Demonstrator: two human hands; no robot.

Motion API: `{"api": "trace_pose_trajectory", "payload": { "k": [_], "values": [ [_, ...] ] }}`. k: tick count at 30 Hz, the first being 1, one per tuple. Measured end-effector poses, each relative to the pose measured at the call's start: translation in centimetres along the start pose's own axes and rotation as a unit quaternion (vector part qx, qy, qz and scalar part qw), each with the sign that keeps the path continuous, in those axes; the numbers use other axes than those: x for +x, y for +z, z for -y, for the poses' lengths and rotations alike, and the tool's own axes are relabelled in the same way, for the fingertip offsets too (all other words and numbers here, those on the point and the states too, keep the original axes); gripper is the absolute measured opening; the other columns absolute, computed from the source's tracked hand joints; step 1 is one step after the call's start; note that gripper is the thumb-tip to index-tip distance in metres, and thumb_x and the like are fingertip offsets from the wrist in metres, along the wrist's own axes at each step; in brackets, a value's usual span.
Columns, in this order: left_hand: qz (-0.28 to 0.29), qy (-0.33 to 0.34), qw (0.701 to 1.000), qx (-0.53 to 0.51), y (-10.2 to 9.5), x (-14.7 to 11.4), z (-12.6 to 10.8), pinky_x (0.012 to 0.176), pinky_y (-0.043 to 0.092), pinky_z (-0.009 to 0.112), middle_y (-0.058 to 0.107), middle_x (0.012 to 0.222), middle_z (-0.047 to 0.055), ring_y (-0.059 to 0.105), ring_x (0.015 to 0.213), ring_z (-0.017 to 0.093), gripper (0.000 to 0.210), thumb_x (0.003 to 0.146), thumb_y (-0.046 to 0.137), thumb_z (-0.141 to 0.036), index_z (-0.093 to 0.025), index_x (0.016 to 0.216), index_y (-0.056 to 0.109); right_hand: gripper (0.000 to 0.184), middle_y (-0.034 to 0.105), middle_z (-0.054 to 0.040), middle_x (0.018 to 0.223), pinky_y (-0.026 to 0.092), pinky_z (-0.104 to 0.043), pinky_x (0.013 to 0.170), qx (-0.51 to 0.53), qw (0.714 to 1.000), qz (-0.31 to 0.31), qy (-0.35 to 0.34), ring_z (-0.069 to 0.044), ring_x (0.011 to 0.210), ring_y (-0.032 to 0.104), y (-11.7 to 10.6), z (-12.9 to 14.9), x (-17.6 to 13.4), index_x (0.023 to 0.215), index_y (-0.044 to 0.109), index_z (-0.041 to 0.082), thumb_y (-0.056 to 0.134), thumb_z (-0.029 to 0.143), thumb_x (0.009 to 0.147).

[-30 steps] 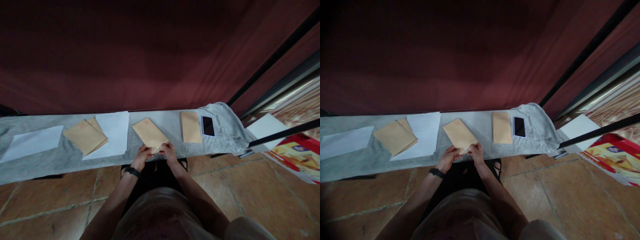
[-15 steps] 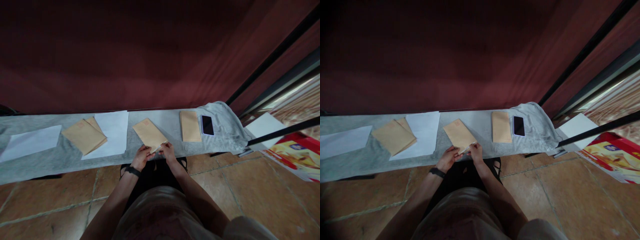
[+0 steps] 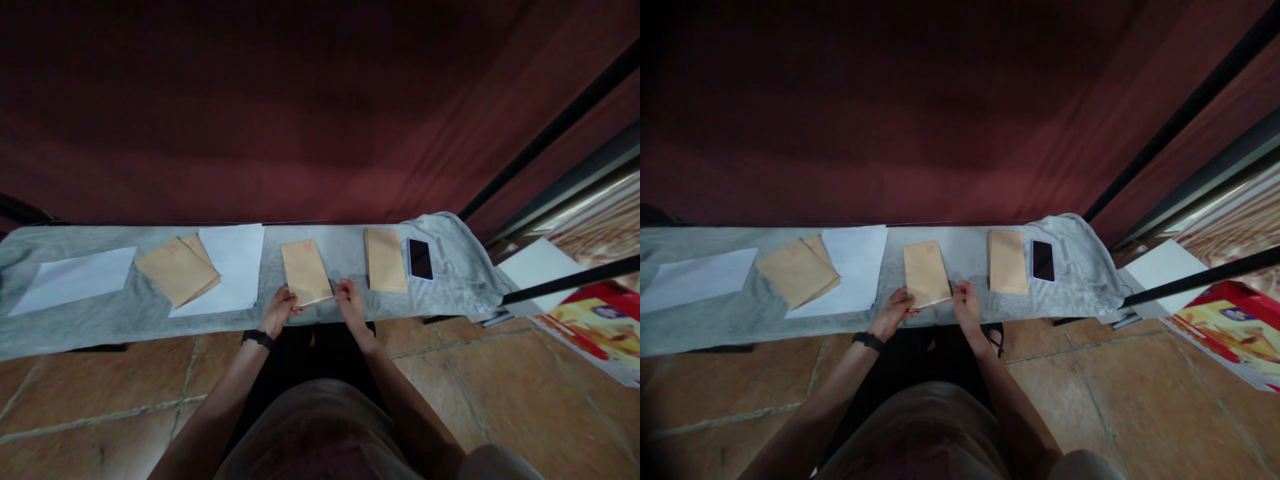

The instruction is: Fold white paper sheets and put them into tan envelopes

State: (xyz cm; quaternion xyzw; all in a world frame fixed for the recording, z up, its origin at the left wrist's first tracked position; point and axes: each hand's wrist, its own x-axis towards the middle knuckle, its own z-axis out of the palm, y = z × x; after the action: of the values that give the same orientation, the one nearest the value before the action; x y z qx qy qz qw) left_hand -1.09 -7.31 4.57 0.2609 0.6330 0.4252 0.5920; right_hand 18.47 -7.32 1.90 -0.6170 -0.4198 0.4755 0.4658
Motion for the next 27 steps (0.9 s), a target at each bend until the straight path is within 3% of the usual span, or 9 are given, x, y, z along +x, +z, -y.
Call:
{"api": "trace_pose_trajectory", "payload": {
  "k": [4, 7, 10, 16, 18, 21, 24, 27],
  "values": [
    [-0.016, 0.023, 0.997, 0.066, -0.8, 0.2, 0.4, 0.05, 0.045, 0.023, 0.066, 0.065, -0.007, 0.06, 0.045, 0.012, 0.049, 0.072, 0.068, -0.012, -0.022, 0.118, 0.056, 0.03, 0.07, -0.0075, 0.123, 0.042, -0.039, 0.113, -0.185, 0.96, 0.077, -0.196, -0.021, 0.122, 0.06, -1.0, -0.2, 0.9, 0.114, 0.068, 0.022, 0.049, 0.016, 0.092],
    [-0.055, 0.094, 0.971, 0.213, -1.5, 0.7, 0.6, 0.055, 0.043, 0.026, 0.062, 0.061, -0.007, 0.058, 0.049, 0.015, 0.052, 0.076, 0.066, -0.017, -0.021, 0.127, 0.056, 0.033, 0.068, -0.0057, 0.131, 0.04, -0.04, 0.116, -0.25, 0.924, 0.146, -0.251, -0.02, 0.127, 0.057, -0.9, -0.3, 1.5, 0.118, 0.071, 0.024, 0.05, 0.014, 0.095],
    [-0.104, 0.146, 0.925, 0.334, -2.0, 1.7, 0.3, 0.063, 0.044, 0.027, 0.062, 0.067, -0.005, 0.064, 0.065, 0.018, 0.048, 0.082, 0.06, -0.02, -0.021, 0.13, 0.055, 0.036, 0.066, -0.0048, 0.138, 0.041, -0.043, 0.116, -0.303, 0.891, 0.168, -0.293, -0.02, 0.132, 0.056, -0.6, -0.6, 2.0, 0.125, 0.069, 0.026, 0.052, 0.014, 0.097],
    [-0.064, 0.112, 0.846, 0.518, -2.1, 2.7, -1.1, 0.074, 0.051, 0.031, 0.072, 0.089, 0.003, 0.07, 0.083, 0.021, 0.049, 0.091, 0.053, -0.026, -0.02, 0.14, 0.047, 0.037, 0.06, -0.0048, 0.145, 0.041, -0.044, 0.118, -0.368, 0.825, 0.179, -0.391, -0.021, 0.137, 0.053, -0.3, -1.1, 3.1, 0.135, 0.064, 0.026, 0.049, 0.021, 0.102],
    [-0.091, 0.141, 0.798, 0.579, -1.9, 2.7, -1.5, 0.081, 0.053, 0.036, 0.073, 0.101, 0.009, 0.071, 0.093, 0.026, 0.047, 0.093, 0.051, -0.028, -0.019, 0.14, 0.049, 0.036, 0.06, -0.0047, 0.145, 0.04, -0.045, 0.119, -0.376, 0.82, 0.177, -0.394, -0.021, 0.136, 0.053, -0.2, -1.2, 3.2, 0.135, 0.063, 0.026, 0.048, 0.022, 0.102],
    [-0.109, 0.278, 0.729, 0.616, -0.8, 3.4, -1.9, 0.099, 0.05, 0.043, 0.065, 0.13, 0.016, 0.063, 0.12, 0.03, 0.044, 0.097, 0.046, -0.029, -0.017, 0.139, 0.051, 0.035, 0.06, -0.0048, 0.146, 0.039, -0.046, 0.12, -0.375, 0.823, 0.176, -0.389, -0.022, 0.136, 0.054, -0.1, -1.3, 3.3, 0.134, 0.063, 0.026, 0.049, 0.023, 0.102],
    [-0.04, 0.425, 0.666, 0.611, 0.9, 5.7, -2.2, 0.12, 0.033, 0.049, 0.043, 0.159, 0.012, 0.037, 0.148, 0.029, 0.049, 0.102, 0.039, -0.033, -0.021, 0.148, 0.045, 0.034, 0.061, -0.0049, 0.145, 0.039, -0.047, 0.119, -0.367, 0.828, 0.177, -0.385, -0.022, 0.135, 0.055, -0.1, -1.3, 3.3, 0.133, 0.064, 0.026, 0.051, 0.025, 0.102],
    [0.026, 0.456, 0.629, 0.629, 2.4, 9.3, -2.6, 0.126, 0.022, 0.05, 0.028, 0.167, 0.01, 0.024, 0.154, 0.029, 0.053, 0.104, 0.034, -0.04, -0.017, 0.151, 0.044, 0.032, 0.062, -0.0053, 0.143, 0.04, -0.047, 0.119, -0.36, 0.832, 0.178, -0.384, -0.022, 0.134, 0.056, -0.1, -1.3, 3.4, 0.13, 0.065, 0.026, 0.052, 0.025, 0.101]
  ]
}}
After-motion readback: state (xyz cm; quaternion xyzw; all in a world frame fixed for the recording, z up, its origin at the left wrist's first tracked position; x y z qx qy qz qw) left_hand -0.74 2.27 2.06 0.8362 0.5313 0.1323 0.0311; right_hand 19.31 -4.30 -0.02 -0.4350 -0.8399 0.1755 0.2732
